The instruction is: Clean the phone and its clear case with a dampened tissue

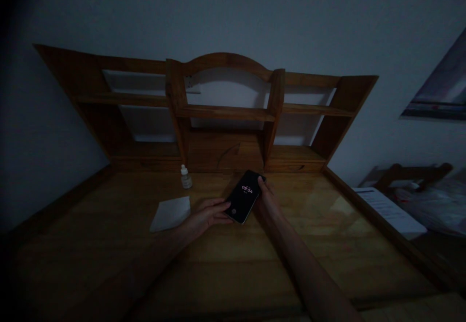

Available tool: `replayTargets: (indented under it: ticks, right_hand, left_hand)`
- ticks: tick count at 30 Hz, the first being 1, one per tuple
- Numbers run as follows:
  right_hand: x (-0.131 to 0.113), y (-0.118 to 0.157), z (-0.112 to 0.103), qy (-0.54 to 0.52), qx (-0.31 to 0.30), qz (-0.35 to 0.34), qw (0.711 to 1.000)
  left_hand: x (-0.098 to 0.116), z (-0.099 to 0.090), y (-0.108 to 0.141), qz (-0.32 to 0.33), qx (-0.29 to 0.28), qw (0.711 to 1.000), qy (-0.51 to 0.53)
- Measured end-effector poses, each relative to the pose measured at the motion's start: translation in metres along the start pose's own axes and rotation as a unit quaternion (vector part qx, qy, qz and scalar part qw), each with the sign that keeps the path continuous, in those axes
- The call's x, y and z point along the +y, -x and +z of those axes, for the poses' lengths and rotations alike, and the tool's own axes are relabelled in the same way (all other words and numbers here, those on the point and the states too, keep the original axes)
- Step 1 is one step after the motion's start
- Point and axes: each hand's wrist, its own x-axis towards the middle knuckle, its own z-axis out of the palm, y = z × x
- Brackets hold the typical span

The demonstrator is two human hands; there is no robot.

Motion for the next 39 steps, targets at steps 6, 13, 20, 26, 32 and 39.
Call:
replayTargets:
  ticks: [6, 13, 20, 26, 32, 39]
  right_hand:
    - [0.003, 0.004, 0.013, 0.026, -0.057, 0.07, 0.996]
    - [-0.001, 0.015, 0.009, 0.16, -0.204, 0.104, 0.96]
    - [0.0, 0.024, 0.015, 0.167, -0.247, 0.096, 0.95]
    - [0.006, 0.022, 0.014, 0.165, -0.234, 0.078, 0.955]
    - [0.012, 0.018, 0.011, 0.167, -0.217, 0.063, 0.96]
    - [0.017, 0.012, 0.007, 0.152, -0.185, 0.075, 0.968]
  left_hand:
    - [-0.003, 0.002, -0.004, 0.005, -0.004, 1.0, -0.001]
    - [0.005, -0.002, -0.009, 0.115, 0.075, 0.99, 0.014]
    - [0.005, -0.008, -0.012, 0.119, 0.081, 0.99, 0.011]
    - [0.0, -0.01, -0.015, 0.131, 0.075, 0.989, 0.001]
    - [0.002, -0.007, -0.016, 0.11, 0.094, 0.989, 0.002]
    - [0.002, -0.006, -0.016, 0.1, 0.089, 0.991, 0.014]
